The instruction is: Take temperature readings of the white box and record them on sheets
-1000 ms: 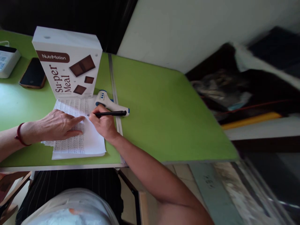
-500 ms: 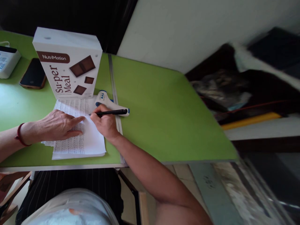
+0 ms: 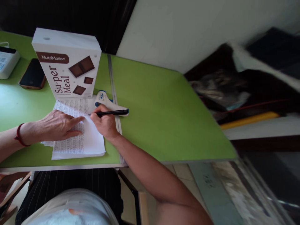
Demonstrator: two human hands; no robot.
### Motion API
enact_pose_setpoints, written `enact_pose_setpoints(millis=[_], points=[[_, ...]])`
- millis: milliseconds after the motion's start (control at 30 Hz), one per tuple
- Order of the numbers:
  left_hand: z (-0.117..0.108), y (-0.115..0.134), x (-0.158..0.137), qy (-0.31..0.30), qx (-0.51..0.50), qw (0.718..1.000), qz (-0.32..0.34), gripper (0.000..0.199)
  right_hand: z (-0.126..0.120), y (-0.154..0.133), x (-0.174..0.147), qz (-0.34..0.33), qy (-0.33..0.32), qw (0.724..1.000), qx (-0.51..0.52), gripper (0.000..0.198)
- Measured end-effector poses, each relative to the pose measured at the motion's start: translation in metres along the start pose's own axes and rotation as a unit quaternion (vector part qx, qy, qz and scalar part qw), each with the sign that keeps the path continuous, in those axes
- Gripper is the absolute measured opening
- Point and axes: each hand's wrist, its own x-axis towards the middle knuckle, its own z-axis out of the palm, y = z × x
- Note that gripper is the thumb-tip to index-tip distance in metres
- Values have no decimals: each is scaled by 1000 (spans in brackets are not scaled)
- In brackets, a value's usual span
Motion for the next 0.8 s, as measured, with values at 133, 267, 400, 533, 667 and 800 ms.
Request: enact_pose_setpoints(millis=[133, 267, 400, 533, 667, 800], points=[[0, 0, 0, 6, -2, 1000, 0, 45, 2, 0, -1, -1, -2, 1000, 17, 13], [-2, 1, 0, -1, -2, 1000, -1, 45, 3, 1, -1, -4, -3, 1000, 24, 13], [-2, 1, 0, 1, -5, 1000, -2, 46, 2, 1, -1, -13, -3, 1000, 25, 13], [0, 0, 0, 9, -7, 1000, 0, 45, 1, 2, 0, -3, -17, 1000, 10, 17], [0, -1, 0, 10, -15, 1000, 0, 44, 1, 3, 0, -1, -19, 1000, 6, 17], [0, 0, 0, 14, -9, 1000, -1, 44, 1, 1, 0, -7, -1, 1000, 18, 14]])
